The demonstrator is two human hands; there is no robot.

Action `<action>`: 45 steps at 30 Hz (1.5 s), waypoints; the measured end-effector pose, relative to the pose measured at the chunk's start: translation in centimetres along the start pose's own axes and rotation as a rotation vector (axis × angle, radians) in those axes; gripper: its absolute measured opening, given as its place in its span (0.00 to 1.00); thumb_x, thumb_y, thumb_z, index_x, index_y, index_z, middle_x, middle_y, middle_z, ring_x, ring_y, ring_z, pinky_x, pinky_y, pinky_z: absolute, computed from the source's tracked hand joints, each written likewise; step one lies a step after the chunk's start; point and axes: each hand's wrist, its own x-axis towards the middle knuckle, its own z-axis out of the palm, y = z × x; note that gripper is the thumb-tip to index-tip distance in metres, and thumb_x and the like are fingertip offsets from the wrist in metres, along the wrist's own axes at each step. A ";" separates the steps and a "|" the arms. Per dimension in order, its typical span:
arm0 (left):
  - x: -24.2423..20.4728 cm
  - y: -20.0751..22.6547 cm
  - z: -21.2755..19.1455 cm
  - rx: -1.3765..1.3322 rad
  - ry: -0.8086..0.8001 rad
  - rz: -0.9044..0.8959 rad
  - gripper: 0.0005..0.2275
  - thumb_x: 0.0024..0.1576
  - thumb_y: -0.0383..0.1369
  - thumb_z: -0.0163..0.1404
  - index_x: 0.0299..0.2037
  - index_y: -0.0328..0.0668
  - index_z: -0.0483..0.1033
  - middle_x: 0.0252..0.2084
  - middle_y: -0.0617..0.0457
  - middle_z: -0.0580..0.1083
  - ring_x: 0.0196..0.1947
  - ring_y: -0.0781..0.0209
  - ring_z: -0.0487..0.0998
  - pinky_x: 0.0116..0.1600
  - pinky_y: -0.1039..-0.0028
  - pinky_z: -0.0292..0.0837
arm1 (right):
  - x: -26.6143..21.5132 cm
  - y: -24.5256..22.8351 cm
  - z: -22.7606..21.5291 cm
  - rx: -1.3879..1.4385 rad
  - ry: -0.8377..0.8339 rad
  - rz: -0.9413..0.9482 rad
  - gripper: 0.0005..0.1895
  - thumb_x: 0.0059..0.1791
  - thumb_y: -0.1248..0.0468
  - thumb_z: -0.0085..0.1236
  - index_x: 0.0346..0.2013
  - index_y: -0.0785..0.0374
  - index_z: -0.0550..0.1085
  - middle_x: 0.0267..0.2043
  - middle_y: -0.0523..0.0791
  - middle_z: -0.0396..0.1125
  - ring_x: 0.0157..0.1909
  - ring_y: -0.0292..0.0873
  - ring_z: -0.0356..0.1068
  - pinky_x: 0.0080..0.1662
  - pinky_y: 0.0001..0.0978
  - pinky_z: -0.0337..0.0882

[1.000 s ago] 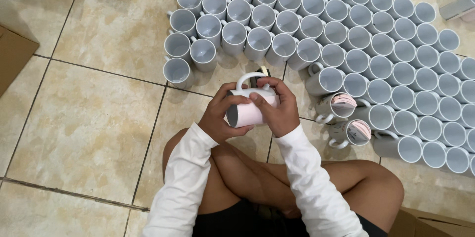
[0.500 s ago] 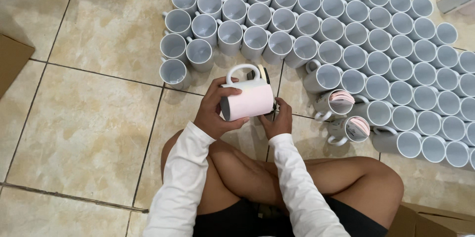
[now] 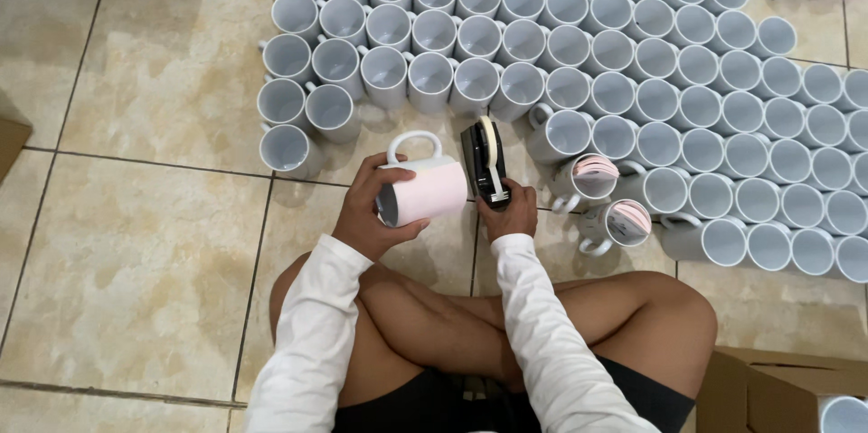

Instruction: The person sits on the floor and applies pink paper labels to white ceramic mugs using a handheld label applicator. They smooth the label, trim the edges, and place the finished mugs into a cardboard box with dividers.

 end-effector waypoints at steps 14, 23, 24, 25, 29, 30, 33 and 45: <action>3.8 2.5 4.1 -0.016 -0.076 0.019 0.26 0.39 0.33 0.67 0.48 0.45 0.70 0.54 0.41 0.64 0.55 0.42 0.70 0.57 0.54 0.64 | 3.3 3.4 -3.3 0.322 -0.133 -0.056 0.22 0.40 0.47 0.66 0.45 0.48 0.75 0.47 0.44 0.66 0.53 0.48 0.68 0.55 0.38 0.68; 2.8 -2.9 8.2 -0.330 0.077 -0.055 0.28 0.40 0.27 0.66 0.49 0.40 0.63 0.56 0.45 0.61 0.55 0.53 0.66 0.55 0.58 0.66 | 4.3 3.2 -3.5 0.354 -0.121 -0.029 0.06 0.44 0.56 0.61 0.34 0.50 0.78 0.38 0.44 0.67 0.43 0.46 0.70 0.47 0.36 0.71; 2.8 -3.0 8.0 -0.344 0.068 -0.063 0.28 0.40 0.26 0.66 0.49 0.39 0.63 0.57 0.45 0.61 0.56 0.54 0.65 0.55 0.58 0.67 | 4.2 2.9 -3.5 0.334 -0.097 -0.060 0.06 0.45 0.56 0.60 0.34 0.52 0.78 0.36 0.45 0.66 0.40 0.46 0.69 0.45 0.36 0.71; 2.9 -3.0 8.1 -0.343 0.069 -0.067 0.28 0.40 0.26 0.66 0.49 0.39 0.63 0.57 0.45 0.61 0.56 0.54 0.65 0.55 0.58 0.67 | 3.7 2.9 -4.0 0.334 -0.101 -0.059 0.06 0.45 0.56 0.60 0.34 0.52 0.78 0.36 0.45 0.66 0.40 0.46 0.69 0.45 0.36 0.71; 3.4 -3.8 8.0 -0.356 0.104 -0.014 0.28 0.40 0.27 0.67 0.49 0.39 0.63 0.55 0.45 0.62 0.55 0.54 0.65 0.56 0.59 0.65 | 2.2 2.3 -5.8 0.284 -0.139 -0.044 0.06 0.47 0.58 0.59 0.36 0.53 0.76 0.30 0.42 0.71 0.36 0.43 0.72 0.42 0.35 0.71; 3.3 -4.1 8.1 -0.370 0.109 0.000 0.29 0.40 0.26 0.66 0.49 0.39 0.63 0.55 0.44 0.62 0.55 0.55 0.65 0.57 0.60 0.64 | 1.7 2.4 -6.3 0.301 -0.148 -0.036 0.05 0.47 0.60 0.60 0.36 0.55 0.76 0.29 0.43 0.71 0.34 0.42 0.72 0.40 0.34 0.72; 3.1 -3.5 8.0 -0.403 0.118 -0.004 0.29 0.40 0.26 0.66 0.49 0.38 0.62 0.55 0.43 0.62 0.55 0.55 0.65 0.58 0.60 0.64 | -0.1 1.8 -7.2 0.606 -0.158 0.068 0.18 0.46 0.70 0.58 0.44 0.60 0.60 0.32 0.50 0.71 0.29 0.42 0.69 0.35 0.28 0.70; 3.2 -1.5 8.5 -0.496 0.137 0.045 0.28 0.40 0.27 0.66 0.48 0.40 0.63 0.55 0.44 0.63 0.54 0.56 0.65 0.59 0.62 0.63 | 0.8 2.7 -5.9 0.181 -0.123 0.102 0.17 0.44 0.65 0.57 0.39 0.51 0.58 0.33 0.41 0.71 0.41 0.45 0.73 0.46 0.39 0.71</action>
